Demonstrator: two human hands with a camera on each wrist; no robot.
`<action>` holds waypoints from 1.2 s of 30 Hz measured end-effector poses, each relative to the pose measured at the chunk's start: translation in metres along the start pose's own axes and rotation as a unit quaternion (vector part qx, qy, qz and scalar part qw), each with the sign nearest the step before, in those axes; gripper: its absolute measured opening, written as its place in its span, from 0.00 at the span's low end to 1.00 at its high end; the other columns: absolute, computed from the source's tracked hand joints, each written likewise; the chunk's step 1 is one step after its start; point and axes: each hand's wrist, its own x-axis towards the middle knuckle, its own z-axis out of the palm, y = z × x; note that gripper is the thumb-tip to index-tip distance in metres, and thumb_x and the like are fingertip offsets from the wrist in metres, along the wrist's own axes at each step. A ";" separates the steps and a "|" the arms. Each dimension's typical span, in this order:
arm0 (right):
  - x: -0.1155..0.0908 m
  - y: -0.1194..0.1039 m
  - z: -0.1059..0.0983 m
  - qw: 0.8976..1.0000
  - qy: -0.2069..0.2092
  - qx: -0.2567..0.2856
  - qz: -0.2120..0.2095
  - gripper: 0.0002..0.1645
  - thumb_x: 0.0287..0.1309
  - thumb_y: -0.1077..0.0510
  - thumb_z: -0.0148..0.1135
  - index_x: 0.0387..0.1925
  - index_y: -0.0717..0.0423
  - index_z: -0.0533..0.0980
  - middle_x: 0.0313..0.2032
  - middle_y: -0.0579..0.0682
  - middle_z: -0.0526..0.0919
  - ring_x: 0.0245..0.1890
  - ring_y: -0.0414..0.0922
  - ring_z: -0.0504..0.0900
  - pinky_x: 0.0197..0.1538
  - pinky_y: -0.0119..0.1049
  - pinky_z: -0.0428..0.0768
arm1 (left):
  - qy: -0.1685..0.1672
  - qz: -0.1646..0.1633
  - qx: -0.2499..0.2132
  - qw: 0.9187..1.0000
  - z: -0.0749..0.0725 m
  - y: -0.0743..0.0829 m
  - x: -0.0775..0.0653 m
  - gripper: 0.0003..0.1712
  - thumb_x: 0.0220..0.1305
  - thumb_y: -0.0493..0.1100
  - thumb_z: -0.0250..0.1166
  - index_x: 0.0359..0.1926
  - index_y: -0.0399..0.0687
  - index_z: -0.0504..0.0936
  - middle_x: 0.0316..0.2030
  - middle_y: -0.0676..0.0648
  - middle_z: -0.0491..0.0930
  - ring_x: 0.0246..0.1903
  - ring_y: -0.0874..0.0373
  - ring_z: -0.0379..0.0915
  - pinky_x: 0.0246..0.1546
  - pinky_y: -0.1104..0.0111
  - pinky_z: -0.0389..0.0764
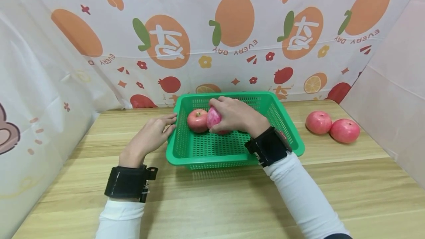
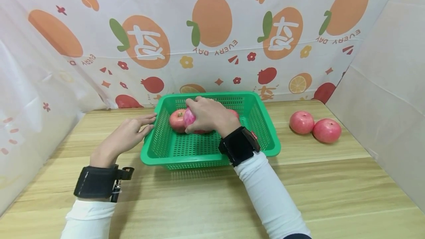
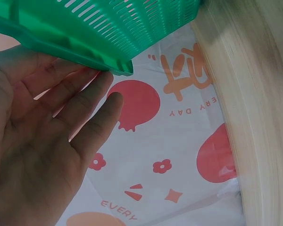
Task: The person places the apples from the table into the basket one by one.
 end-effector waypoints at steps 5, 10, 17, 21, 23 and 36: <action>0.006 0.000 0.002 1.000 -0.009 -0.009 -0.008 0.37 0.42 0.40 0.64 0.52 0.49 0.64 0.42 0.48 0.70 0.36 0.43 0.70 0.35 0.35 0.75 | 0.001 0.001 0.002 1.000 0.000 -0.001 0.000 0.22 0.63 0.37 0.54 0.56 0.30 0.68 0.59 0.37 0.65 0.53 0.46 0.64 0.44 0.54 0.73; 0.011 -0.001 0.005 0.999 -0.020 -0.026 -0.011 0.39 0.42 0.39 0.65 0.55 0.49 0.64 0.45 0.49 0.70 0.39 0.44 0.69 0.38 0.36 0.76 | 0.003 0.006 -0.001 1.000 0.000 -0.001 0.001 0.22 0.63 0.37 0.54 0.56 0.29 0.68 0.59 0.36 0.65 0.53 0.46 0.64 0.45 0.52 0.73; 0.017 -0.004 0.010 0.999 -0.035 -0.036 -0.015 0.41 0.42 0.40 0.65 0.58 0.48 0.63 0.49 0.50 0.69 0.42 0.44 0.68 0.41 0.37 0.75 | 0.007 0.007 0.003 1.000 0.001 -0.001 0.001 0.21 0.63 0.37 0.54 0.55 0.30 0.68 0.59 0.36 0.65 0.46 0.48 0.69 0.38 0.57 0.72; 0.020 -0.005 0.012 0.998 -0.035 -0.046 -0.022 0.39 0.41 0.41 0.66 0.56 0.47 0.64 0.46 0.48 0.69 0.40 0.42 0.68 0.39 0.35 0.75 | 0.009 0.007 0.001 1.000 0.001 -0.001 0.001 0.21 0.63 0.37 0.54 0.55 0.30 0.69 0.58 0.36 0.66 0.47 0.47 0.68 0.39 0.56 0.73; 0.021 -0.007 0.013 0.998 -0.038 -0.050 -0.025 0.39 0.41 0.41 0.66 0.55 0.47 0.64 0.46 0.48 0.69 0.39 0.42 0.68 0.38 0.35 0.75 | 0.010 0.006 0.001 1.000 0.001 -0.001 0.001 0.21 0.63 0.37 0.54 0.55 0.30 0.69 0.58 0.36 0.66 0.47 0.48 0.68 0.38 0.56 0.73; 0.029 -0.013 0.021 0.996 -0.072 -0.049 -0.034 0.43 0.41 0.40 0.66 0.58 0.48 0.62 0.47 0.49 0.69 0.40 0.43 0.69 0.39 0.36 0.76 | 0.011 0.008 0.006 1.000 0.001 0.000 0.000 0.21 0.63 0.37 0.54 0.55 0.30 0.69 0.58 0.36 0.66 0.27 0.54 0.69 0.32 0.61 0.71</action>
